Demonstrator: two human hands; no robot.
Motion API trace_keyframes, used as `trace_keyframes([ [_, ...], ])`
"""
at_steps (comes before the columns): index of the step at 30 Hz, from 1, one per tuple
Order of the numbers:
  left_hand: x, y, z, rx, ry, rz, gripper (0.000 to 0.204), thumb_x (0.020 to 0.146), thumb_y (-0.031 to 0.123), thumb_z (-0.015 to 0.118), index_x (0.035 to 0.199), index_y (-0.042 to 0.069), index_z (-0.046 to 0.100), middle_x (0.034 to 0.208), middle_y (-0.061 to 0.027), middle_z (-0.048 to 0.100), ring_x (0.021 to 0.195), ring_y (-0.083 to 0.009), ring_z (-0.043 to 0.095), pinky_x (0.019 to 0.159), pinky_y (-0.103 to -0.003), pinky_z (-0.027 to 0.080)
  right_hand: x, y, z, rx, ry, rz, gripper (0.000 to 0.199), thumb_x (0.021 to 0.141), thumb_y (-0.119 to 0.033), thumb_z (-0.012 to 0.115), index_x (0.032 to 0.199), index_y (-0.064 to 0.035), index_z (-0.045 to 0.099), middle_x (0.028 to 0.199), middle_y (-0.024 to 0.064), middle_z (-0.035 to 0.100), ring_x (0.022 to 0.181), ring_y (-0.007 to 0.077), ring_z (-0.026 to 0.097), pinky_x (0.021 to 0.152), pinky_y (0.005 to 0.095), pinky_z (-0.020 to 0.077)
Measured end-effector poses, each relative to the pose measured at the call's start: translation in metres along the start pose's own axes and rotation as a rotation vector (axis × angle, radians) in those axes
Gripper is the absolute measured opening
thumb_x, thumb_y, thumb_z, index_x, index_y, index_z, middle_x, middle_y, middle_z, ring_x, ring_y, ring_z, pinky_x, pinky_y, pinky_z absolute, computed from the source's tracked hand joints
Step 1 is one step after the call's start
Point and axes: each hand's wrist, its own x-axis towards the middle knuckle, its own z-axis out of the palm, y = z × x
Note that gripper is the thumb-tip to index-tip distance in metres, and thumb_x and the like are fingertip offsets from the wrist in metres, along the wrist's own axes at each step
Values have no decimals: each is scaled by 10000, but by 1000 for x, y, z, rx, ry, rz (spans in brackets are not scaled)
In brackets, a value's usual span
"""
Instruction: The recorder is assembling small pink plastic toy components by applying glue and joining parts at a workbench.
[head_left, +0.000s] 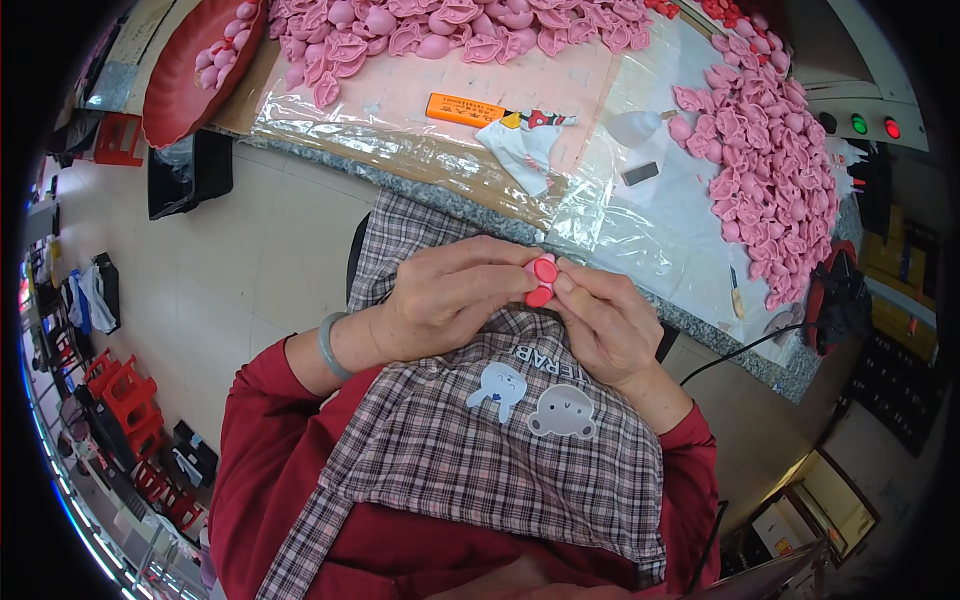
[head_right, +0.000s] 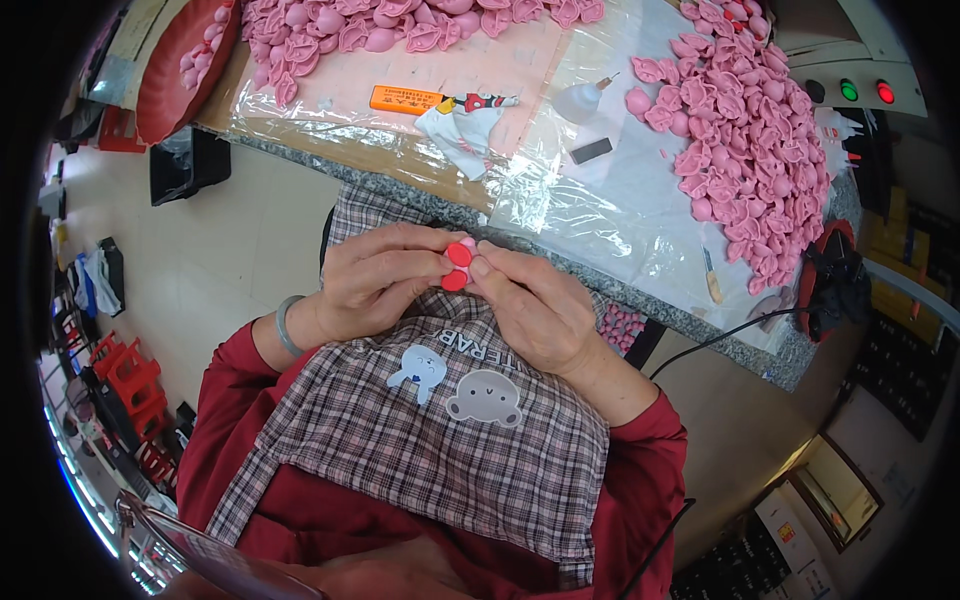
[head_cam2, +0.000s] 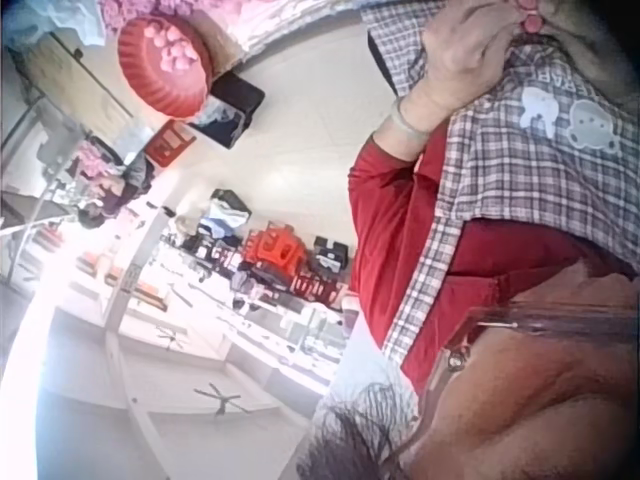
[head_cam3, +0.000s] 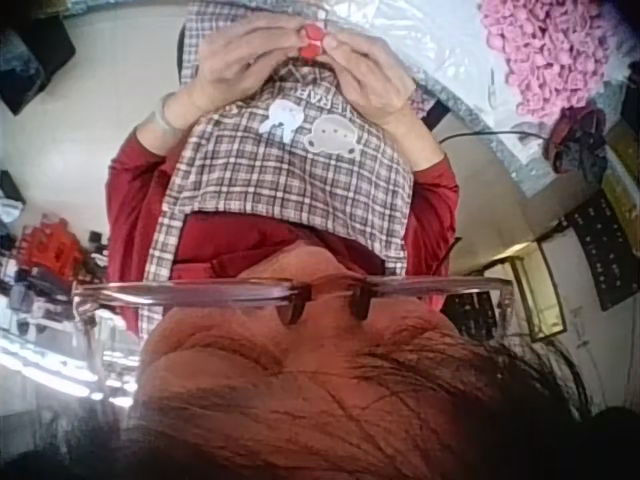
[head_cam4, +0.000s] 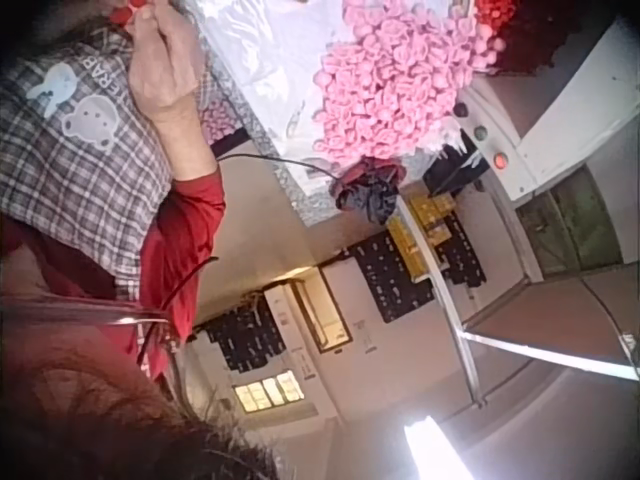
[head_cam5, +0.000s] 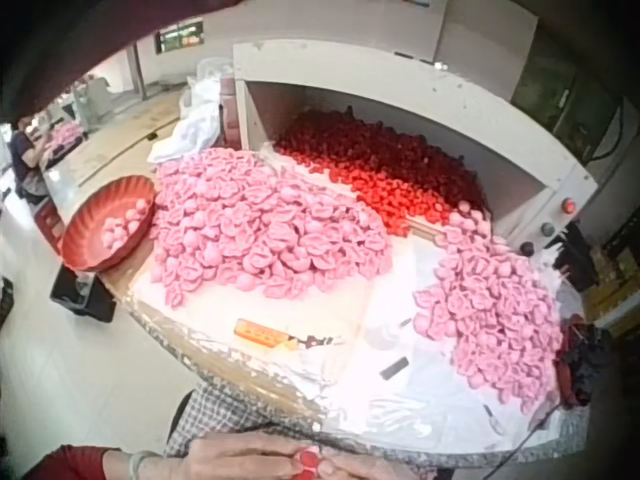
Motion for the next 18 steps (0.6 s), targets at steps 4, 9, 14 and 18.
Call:
trace_keyframes([
  [4,2,0,0,3,0,28,245,752,-49,722,987,10,679,1036,-180,672,869,-271,692,721,-312,580,-2,1,1,-39,-3,-38,310,712,35,789,1002,-14,691,962,156,684,801,232,693,655,286,573],
  [9,0,-1,0,32,-1,24,242,749,-63,713,978,5,678,1027,-182,672,847,-274,693,708,-309,579,-3,3,4,-47,5,-48,328,711,42,788,1017,-16,686,950,147,681,798,231,694,654,280,571],
  [14,4,1,-1,24,-2,-23,216,756,-68,703,960,0,681,1012,-185,674,846,-285,694,705,-307,575,0,2,3,-38,-2,-11,300,715,51,780,994,-6,689,948,144,677,801,225,695,652,271,566],
  [18,2,-7,-3,-30,-49,-201,174,791,-63,687,961,-32,675,1009,-177,673,861,-253,694,745,-294,571,8,3,7,76,9,137,251,715,42,769,953,16,692,918,141,679,775,212,686,640,269,552],
])
